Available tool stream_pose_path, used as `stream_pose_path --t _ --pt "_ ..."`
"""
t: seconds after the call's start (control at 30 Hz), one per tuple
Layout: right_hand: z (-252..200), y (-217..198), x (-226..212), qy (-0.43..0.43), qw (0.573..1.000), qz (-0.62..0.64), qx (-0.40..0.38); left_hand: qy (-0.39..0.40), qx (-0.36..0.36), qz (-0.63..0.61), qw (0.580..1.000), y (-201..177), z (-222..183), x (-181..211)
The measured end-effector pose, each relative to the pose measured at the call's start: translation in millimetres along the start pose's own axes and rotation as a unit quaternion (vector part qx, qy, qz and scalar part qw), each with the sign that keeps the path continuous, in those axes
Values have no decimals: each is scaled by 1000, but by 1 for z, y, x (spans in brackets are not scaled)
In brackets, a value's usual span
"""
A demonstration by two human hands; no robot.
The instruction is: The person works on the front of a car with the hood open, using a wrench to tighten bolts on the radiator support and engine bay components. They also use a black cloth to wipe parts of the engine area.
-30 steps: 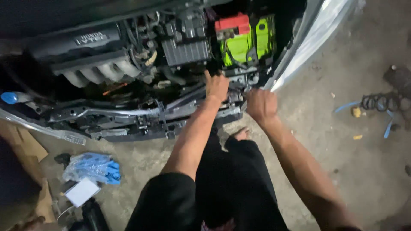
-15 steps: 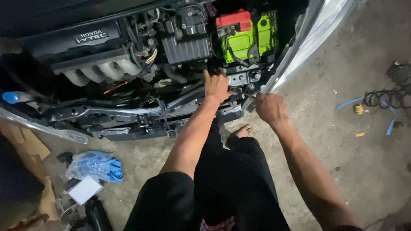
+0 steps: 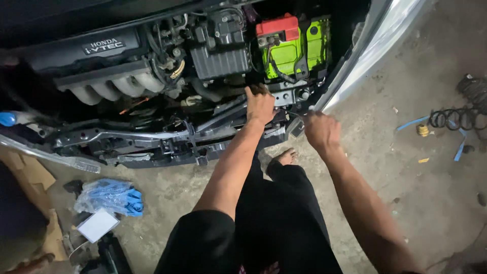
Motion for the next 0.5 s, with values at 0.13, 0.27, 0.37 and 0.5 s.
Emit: stream_pose_path --t 0.13,0.27,0.37,0.5 --pt "-5 -3 4 3 999 -3 -34 0 -6 5 1000 0 3 2" --pt "9 15 16 -63 993 -66 70 16 1 13 1000 21 13 -1" --pt "12 49 31 -82 975 -32 204 16 2 12 1000 26 12 0" --pt "14 40 14 33 999 15 -33 13 15 23 1000 4 3 4"
Point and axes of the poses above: each hand's wrist, its own z-axis towards the middle knuckle, its own y-axis out of the palm, x = y × z, the point moved 1 cm from there along z, towards the middle knuckle, and after that the axes turned 8 degrees about -z, right-handed, at the moved point
